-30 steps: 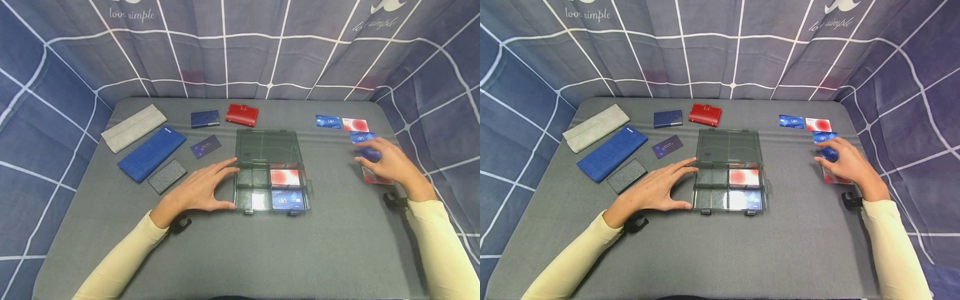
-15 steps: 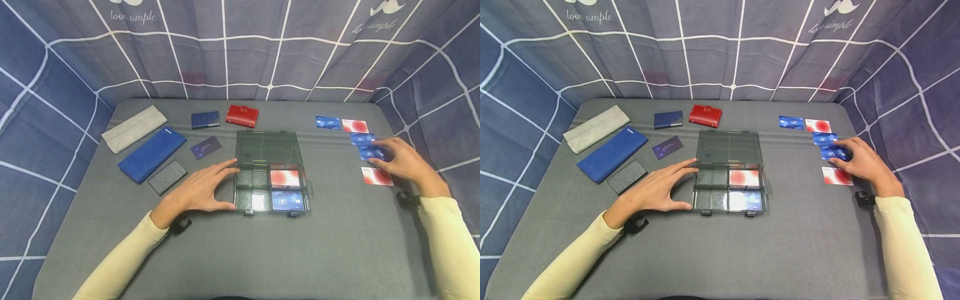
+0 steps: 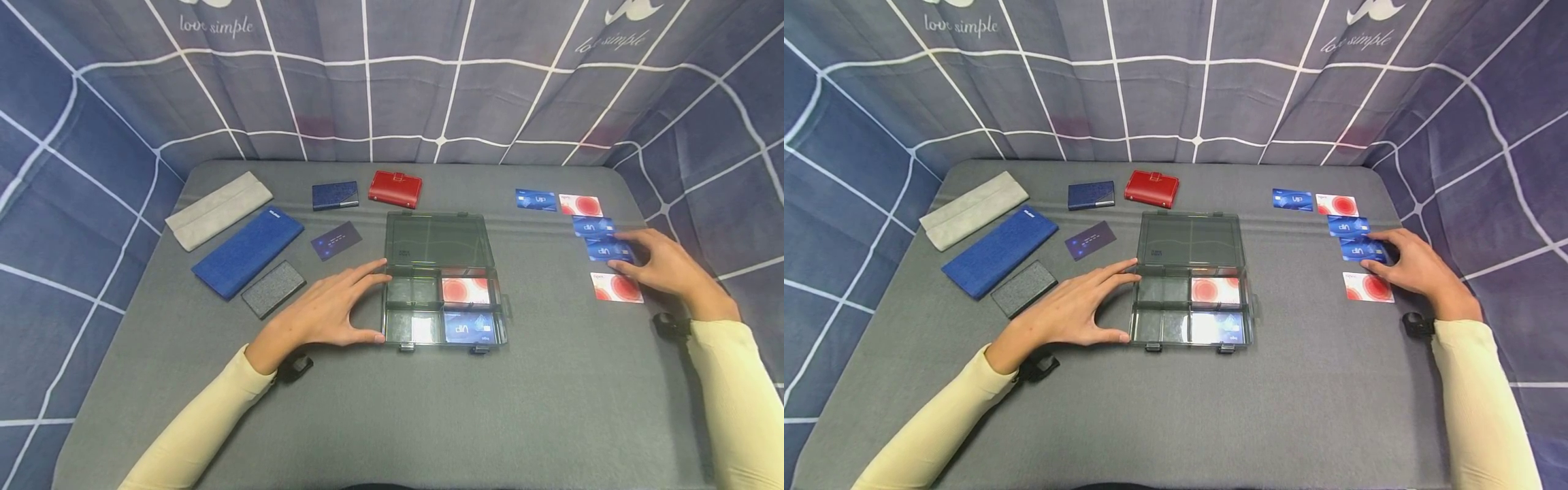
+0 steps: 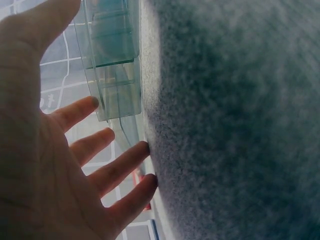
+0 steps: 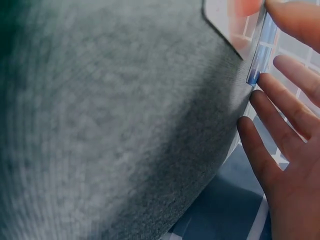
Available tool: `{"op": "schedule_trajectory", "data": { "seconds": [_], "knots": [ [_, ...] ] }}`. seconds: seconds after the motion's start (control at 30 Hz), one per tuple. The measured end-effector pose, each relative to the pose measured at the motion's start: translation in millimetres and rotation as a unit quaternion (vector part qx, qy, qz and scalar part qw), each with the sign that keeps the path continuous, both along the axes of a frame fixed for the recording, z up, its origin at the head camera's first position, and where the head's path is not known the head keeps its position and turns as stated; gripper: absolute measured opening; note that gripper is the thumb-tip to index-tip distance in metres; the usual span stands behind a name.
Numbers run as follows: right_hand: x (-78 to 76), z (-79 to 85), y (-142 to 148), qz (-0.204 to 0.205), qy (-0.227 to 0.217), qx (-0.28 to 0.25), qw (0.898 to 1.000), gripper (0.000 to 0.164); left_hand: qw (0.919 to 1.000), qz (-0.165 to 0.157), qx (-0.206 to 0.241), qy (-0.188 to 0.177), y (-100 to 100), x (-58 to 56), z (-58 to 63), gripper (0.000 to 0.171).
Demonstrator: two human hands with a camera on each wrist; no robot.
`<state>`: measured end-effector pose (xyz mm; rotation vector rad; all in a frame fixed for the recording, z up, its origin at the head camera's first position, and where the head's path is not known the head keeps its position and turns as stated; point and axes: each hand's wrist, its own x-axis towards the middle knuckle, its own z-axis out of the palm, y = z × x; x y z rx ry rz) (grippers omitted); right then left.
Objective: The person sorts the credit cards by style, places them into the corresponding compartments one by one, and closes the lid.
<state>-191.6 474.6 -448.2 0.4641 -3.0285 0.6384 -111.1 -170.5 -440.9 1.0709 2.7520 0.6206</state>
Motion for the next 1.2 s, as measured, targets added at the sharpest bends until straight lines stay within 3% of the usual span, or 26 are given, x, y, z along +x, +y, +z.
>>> {"op": "schedule_trajectory", "data": {
  "seconds": [0.63,0.87,1.2],
  "knots": [
    [7.9,8.0,5.4,-0.004,-0.048,0.028,0.998,0.059,1.0000,-0.001,0.003,0.006,-0.2,1.5,-2.5,0.101],
    [3.5,7.3,6.9,0.004,-0.028,0.044,0.999,0.059,1.0000,0.001,0.000,0.005,-0.3,1.0,-2.8,0.101],
    [-0.8,3.4,9.2,0.007,-0.012,0.024,1.000,0.054,1.0000,-0.002,0.000,0.007,-0.3,0.5,-1.8,0.101]
  ]
}}
